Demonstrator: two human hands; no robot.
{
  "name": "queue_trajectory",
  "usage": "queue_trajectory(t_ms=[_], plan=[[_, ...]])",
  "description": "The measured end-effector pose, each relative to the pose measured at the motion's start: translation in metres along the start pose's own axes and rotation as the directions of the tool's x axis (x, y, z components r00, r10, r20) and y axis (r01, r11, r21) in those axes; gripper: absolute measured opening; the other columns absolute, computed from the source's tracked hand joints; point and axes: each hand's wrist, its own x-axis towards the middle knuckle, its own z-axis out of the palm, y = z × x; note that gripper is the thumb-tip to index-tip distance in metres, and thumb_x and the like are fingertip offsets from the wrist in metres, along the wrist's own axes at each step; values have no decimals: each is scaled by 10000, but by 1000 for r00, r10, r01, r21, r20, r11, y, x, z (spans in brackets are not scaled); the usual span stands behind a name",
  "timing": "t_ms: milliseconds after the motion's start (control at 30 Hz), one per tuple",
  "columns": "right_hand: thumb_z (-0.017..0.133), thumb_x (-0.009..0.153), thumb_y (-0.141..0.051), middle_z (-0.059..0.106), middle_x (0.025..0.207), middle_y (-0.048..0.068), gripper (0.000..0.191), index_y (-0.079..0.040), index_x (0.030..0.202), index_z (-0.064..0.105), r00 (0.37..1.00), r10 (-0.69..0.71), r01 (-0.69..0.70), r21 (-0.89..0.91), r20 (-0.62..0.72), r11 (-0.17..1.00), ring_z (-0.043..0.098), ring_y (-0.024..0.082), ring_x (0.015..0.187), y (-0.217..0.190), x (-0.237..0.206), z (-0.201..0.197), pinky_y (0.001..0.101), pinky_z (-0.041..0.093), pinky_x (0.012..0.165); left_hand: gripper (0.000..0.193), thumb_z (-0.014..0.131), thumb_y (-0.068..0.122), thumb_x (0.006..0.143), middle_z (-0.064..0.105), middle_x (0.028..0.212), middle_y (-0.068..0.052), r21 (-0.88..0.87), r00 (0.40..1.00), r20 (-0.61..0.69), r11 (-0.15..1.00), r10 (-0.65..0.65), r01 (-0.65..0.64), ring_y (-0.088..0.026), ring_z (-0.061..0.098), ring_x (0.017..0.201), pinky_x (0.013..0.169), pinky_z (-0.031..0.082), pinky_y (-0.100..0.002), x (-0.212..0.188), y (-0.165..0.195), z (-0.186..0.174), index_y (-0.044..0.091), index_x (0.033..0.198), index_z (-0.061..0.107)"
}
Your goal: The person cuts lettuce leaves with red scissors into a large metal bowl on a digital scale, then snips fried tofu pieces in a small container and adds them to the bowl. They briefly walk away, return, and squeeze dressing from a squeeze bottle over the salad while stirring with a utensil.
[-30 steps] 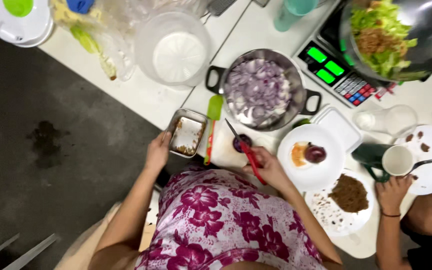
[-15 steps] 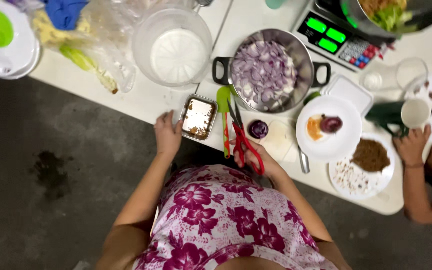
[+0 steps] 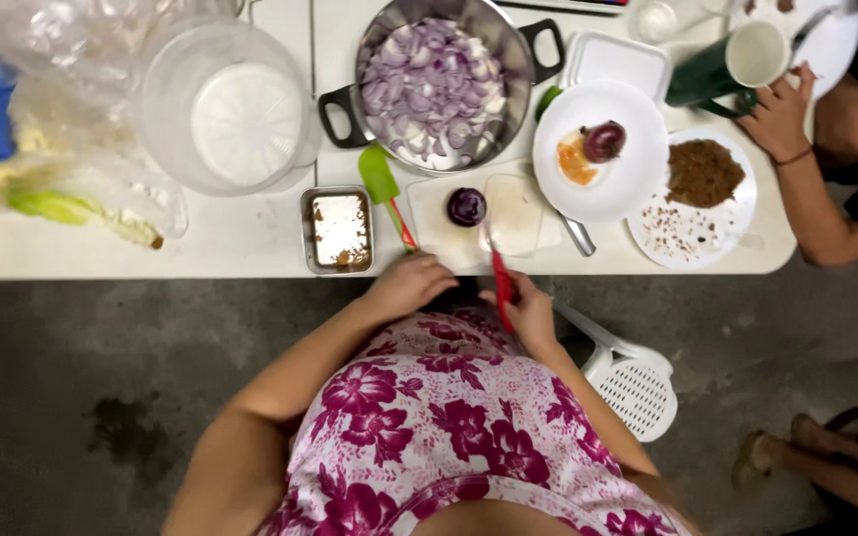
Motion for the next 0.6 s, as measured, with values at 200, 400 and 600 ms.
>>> queue_trajectory(t_ms=[200, 400, 600], plan=[[888, 778, -352, 738, 818, 179, 529, -36, 1159, 701, 974, 81, -105, -107, -211, 989, 741, 270, 701, 53, -17, -17, 378, 572, 666, 146, 608, 173, 857, 626, 908, -116, 347, 947, 189, 885, 259, -311, -285, 642, 851, 784, 533, -415, 74, -2, 69, 55, 893, 684], [882, 760, -364, 742, 840, 185, 556, -41, 1171, 692, 941, 114, -158, -115, -320, 981, 753, 291, 733, 73, -26, -22, 394, 573, 656, 144, 599, 189, 781, 634, 869, -103, 526, 859, 306, 680, 410, -512, -275, 638, 891, 799, 522, -368, 97, -8, 89, 78, 833, 675], [844, 790, -389, 741, 833, 198, 535, -59, 1188, 705, 963, 173, -206, -151, -207, 967, 744, 348, 755, 66, -19, -33, 440, 569, 682, 126, 605, 193, 834, 630, 838, -73, 259, 773, 348, 738, 531, -624, -263, 640, 878, 754, 517, -383, 78, 12, 59, 73, 814, 638]])
